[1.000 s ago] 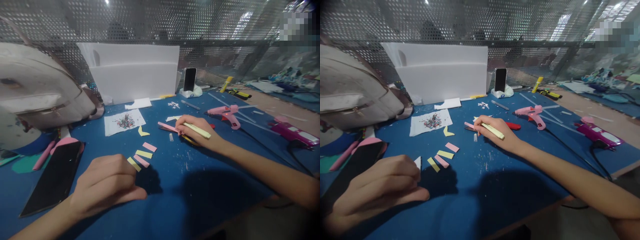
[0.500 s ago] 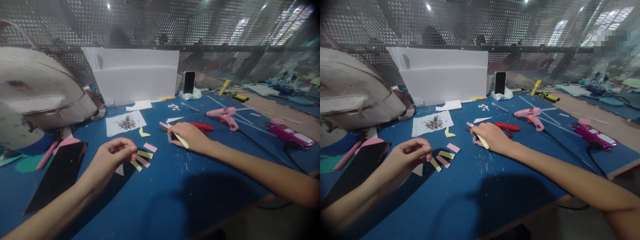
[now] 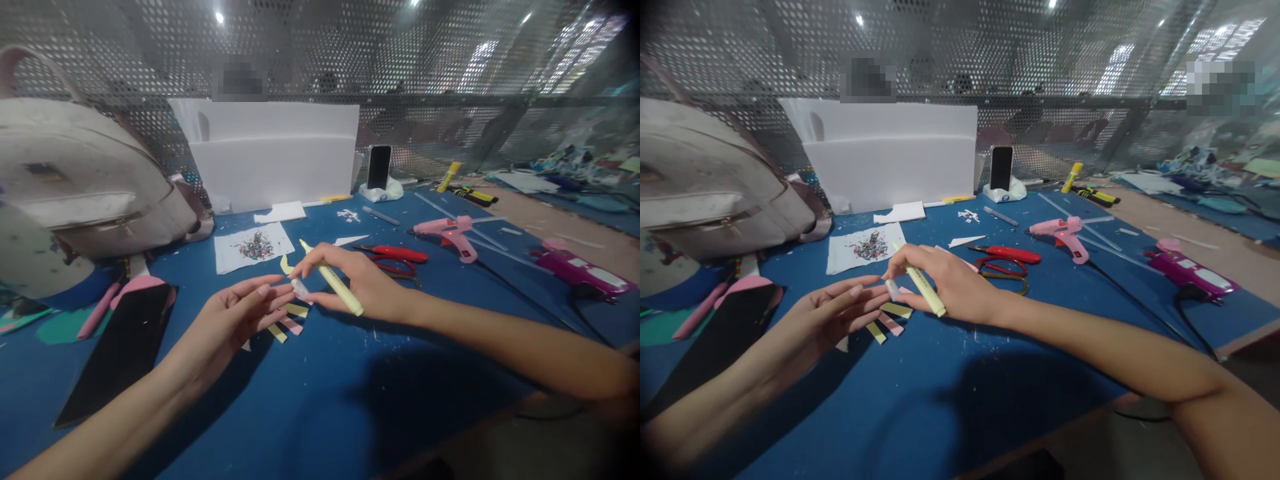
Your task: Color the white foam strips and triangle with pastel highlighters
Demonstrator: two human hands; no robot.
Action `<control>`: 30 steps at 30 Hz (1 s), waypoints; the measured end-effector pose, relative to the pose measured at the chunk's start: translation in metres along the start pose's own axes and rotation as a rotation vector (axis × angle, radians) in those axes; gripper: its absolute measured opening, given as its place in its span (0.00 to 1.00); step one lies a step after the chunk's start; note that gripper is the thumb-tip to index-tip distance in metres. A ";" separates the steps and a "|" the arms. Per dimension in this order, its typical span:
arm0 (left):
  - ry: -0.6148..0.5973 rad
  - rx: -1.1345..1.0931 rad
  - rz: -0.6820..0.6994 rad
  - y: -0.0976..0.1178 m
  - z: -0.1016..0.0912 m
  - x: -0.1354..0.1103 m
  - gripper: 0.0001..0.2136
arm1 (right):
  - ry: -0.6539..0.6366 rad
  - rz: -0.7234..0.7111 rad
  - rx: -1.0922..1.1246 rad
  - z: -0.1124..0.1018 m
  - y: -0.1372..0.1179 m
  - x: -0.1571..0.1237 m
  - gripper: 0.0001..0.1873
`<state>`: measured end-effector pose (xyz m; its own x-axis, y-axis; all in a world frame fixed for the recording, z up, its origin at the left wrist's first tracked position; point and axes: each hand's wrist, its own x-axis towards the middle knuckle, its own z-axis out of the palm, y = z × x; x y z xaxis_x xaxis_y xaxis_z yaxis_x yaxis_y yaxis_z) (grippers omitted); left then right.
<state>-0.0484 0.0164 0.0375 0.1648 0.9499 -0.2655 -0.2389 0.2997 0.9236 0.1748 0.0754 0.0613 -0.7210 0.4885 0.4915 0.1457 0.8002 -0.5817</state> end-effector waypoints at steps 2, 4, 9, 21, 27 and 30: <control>-0.040 0.015 -0.017 -0.001 0.002 -0.001 0.18 | -0.010 -0.035 -0.008 0.004 0.000 0.005 0.12; -0.075 0.031 -0.026 -0.002 0.003 -0.001 0.17 | -0.024 -0.071 -0.024 0.008 -0.002 0.011 0.11; -0.051 0.038 0.019 -0.005 -0.001 0.001 0.11 | -0.015 -0.181 -0.039 0.016 -0.002 0.019 0.09; 0.039 0.123 0.130 -0.003 -0.001 0.002 0.13 | 0.021 -0.176 0.224 0.016 0.012 -0.005 0.20; 0.036 0.257 0.218 -0.003 -0.001 0.000 0.11 | -0.113 -0.081 0.333 0.021 0.012 -0.006 0.22; 0.026 0.344 0.280 -0.003 -0.001 0.000 0.09 | -0.148 0.032 0.505 0.021 0.009 -0.006 0.22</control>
<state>-0.0490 0.0151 0.0342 0.1135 0.9935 0.0052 0.0626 -0.0124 0.9980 0.1657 0.0727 0.0391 -0.8150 0.4261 0.3927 -0.1491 0.5007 -0.8527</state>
